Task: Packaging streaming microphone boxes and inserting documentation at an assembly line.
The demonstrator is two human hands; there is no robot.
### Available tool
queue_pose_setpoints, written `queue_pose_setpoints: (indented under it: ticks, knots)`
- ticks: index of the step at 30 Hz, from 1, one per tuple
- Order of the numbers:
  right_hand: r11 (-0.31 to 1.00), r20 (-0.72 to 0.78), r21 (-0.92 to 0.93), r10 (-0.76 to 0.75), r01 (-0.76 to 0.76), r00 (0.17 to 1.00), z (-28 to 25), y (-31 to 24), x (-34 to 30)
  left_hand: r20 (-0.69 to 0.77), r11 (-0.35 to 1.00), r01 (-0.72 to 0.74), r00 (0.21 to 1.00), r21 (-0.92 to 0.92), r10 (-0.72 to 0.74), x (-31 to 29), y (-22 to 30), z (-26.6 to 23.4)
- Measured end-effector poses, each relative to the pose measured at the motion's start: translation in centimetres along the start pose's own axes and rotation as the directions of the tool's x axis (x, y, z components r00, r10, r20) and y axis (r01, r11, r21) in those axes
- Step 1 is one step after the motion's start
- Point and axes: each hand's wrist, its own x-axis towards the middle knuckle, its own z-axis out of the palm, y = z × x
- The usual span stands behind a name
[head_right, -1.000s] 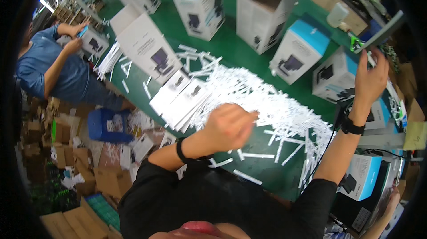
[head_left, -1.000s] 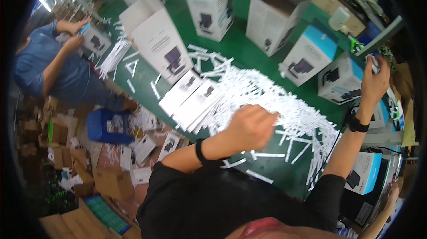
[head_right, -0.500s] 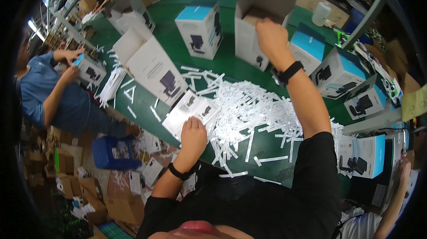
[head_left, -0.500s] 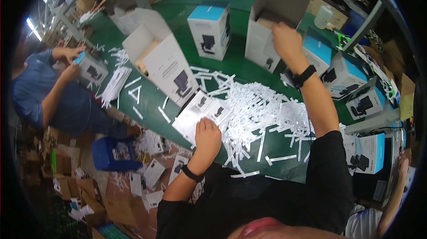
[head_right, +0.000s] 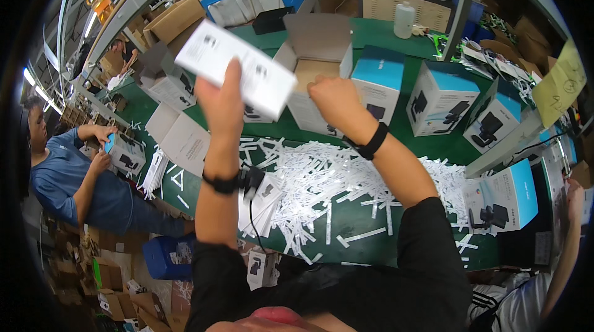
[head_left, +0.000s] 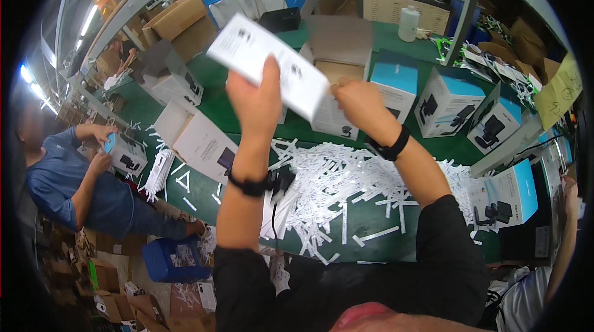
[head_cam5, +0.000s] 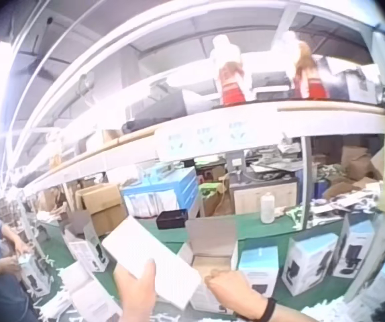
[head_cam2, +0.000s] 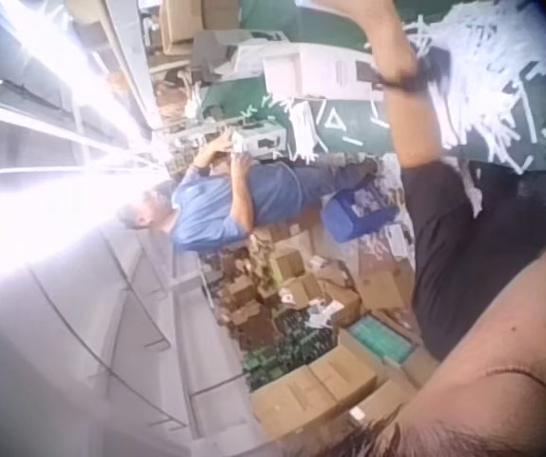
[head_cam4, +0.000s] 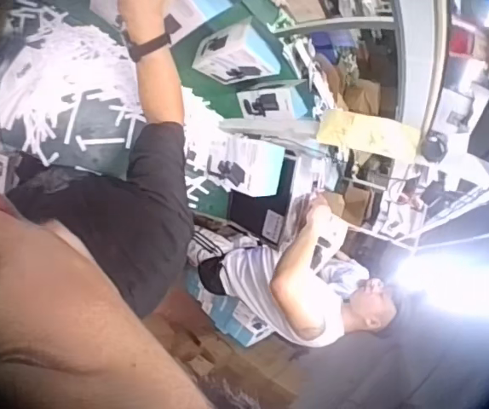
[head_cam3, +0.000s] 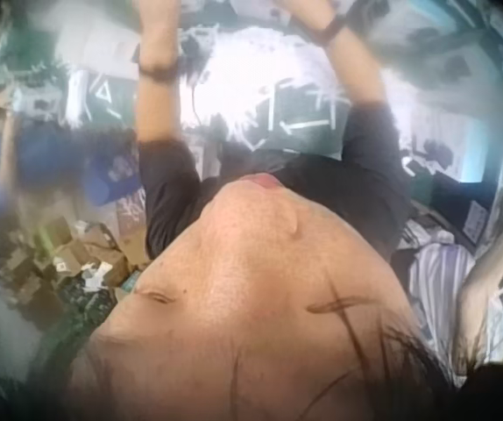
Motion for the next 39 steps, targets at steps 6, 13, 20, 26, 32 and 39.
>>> queue_pose_setpoints:
  ticks: [6, 13, 20, 26, 32, 39]
  knots:
    - [0.997, -0.015, 0.073, -0.025, 0.026, 1.000, -1.2, 0.4, -0.8, 0.322, 0.418, -0.419, 0.903, 0.806, 0.284, 3.2, -8.3, 4.5]
    - [0.928, -0.277, 0.374, 0.109, 0.003, 0.955, -5.1, 1.8, -5.0, 0.270, 0.675, -0.220, 0.962, 0.704, 0.031, -1.7, -8.8, 3.5]
    - [0.892, -0.256, 0.434, 0.259, -0.129, 0.931, -3.8, 1.4, -3.8, 0.451, 0.622, -0.566, 0.820, 0.541, 0.353, -1.4, -10.3, 3.4]
    - [0.917, -0.290, 0.384, 0.226, -0.103, 0.930, -2.0, 1.1, -4.4, 0.432, 0.581, -0.497, 0.864, 0.645, 0.260, -1.1, -9.4, 3.7]
    - [0.978, -0.052, 0.150, 0.153, -0.144, 0.987, -2.4, 3.2, -5.4, 0.568, 0.682, -0.561, 0.783, 0.470, 0.253, -3.0, -9.5, 6.0]
    - [0.889, -0.034, 0.456, -0.034, 0.046, 0.999, -4.6, 5.3, -5.9, 0.822, 0.368, -0.781, 0.565, 0.505, 0.070, -5.8, -8.9, 4.8]
